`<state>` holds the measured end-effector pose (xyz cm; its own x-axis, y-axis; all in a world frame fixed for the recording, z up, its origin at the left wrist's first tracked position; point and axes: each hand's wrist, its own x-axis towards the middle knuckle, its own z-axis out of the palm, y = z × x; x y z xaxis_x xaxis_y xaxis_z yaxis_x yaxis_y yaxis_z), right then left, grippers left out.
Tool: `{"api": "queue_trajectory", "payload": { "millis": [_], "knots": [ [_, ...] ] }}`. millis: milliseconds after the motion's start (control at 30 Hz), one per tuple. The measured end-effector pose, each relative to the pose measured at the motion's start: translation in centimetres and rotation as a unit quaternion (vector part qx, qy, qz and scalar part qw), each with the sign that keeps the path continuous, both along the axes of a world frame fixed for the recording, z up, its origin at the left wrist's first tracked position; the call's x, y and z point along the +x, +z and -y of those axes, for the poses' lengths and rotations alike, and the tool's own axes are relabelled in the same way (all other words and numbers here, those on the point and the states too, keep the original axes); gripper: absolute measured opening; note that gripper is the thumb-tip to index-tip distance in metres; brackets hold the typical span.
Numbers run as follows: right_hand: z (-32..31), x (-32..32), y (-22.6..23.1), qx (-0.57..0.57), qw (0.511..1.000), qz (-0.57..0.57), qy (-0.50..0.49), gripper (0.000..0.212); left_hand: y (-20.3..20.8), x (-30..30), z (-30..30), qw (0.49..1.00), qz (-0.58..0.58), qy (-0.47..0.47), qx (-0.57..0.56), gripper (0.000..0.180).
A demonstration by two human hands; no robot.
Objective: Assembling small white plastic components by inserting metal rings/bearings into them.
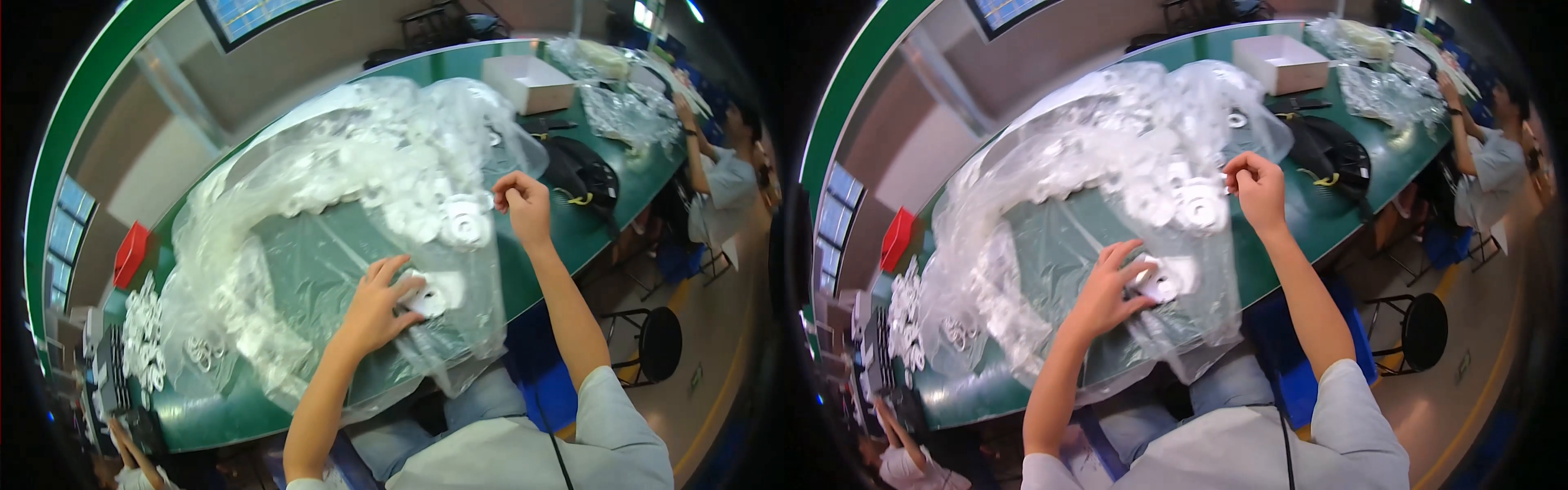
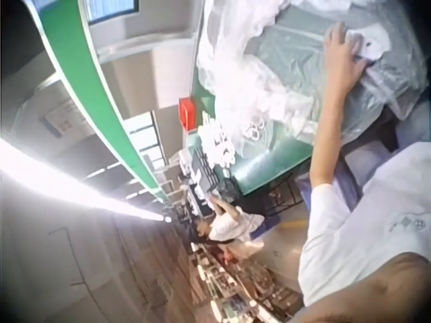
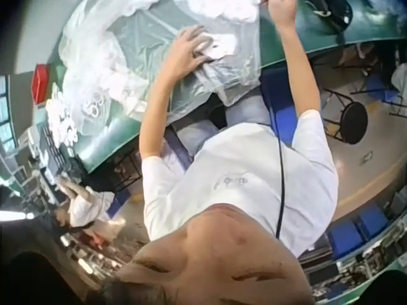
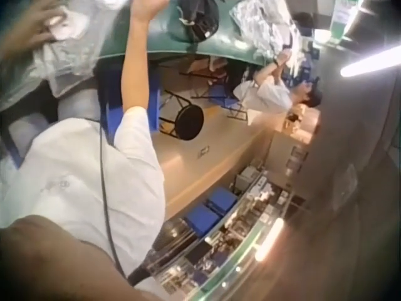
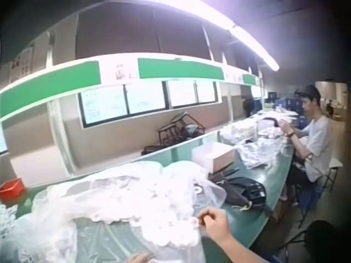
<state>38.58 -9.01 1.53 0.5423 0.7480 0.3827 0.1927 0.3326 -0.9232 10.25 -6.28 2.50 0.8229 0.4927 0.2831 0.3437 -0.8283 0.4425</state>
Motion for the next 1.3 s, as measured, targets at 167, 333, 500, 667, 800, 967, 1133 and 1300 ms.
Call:
{"api": "queue_trajectory", "payload": {
  "millis": [167,333,500,667,800,967,1133,1300],
  "knots": [
    [-2.2,7.0,-2.5,-0.074,0.966,0.236,-0.082,0.015,0.5,-0.6,-0.5,0.996,-0.078,-0.051,-0.013,0.033],
    [-7.7,11.5,-3.5,-0.094,0.919,0.363,-0.119,0.017,2.1,-1.6,-1.3,0.993,-0.074,0.066,0.06,0.06],
    [-11.4,12.4,-3.6,-0.169,0.833,0.5,-0.163,0.02,1.6,-4.3,-2.4,0.986,-0.008,0.167,-0.001,0.07],
    [-11.2,11.4,-2.2,-0.267,0.804,0.515,-0.129,0.021,0.8,-10.0,-2.3,0.971,-0.016,0.233,0.051,0.066],
    [-7.1,10.2,2.0,-0.052,0.877,0.423,-0.221,0.02,-1.4,-12.5,-3.8,0.945,0.025,0.325,-0.01,0.061],
    [-3.9,-5.1,6.6,0.072,0.993,0.093,0.019,0.016,-2.4,-13.9,-6.3,0.904,0.18,0.316,-0.225,0.024],
    [-5.1,-22.3,5.5,0.007,0.973,0.105,0.207,0.014,-4.5,-13.7,-6.1,0.775,0.418,0.281,-0.383,0.02],
    [-7.7,-25.7,0.2,0.063,0.945,0.263,0.185,0.013,-3.0,-11.6,-4.3,0.597,0.573,0.222,-0.516,0.022]
  ]
}}
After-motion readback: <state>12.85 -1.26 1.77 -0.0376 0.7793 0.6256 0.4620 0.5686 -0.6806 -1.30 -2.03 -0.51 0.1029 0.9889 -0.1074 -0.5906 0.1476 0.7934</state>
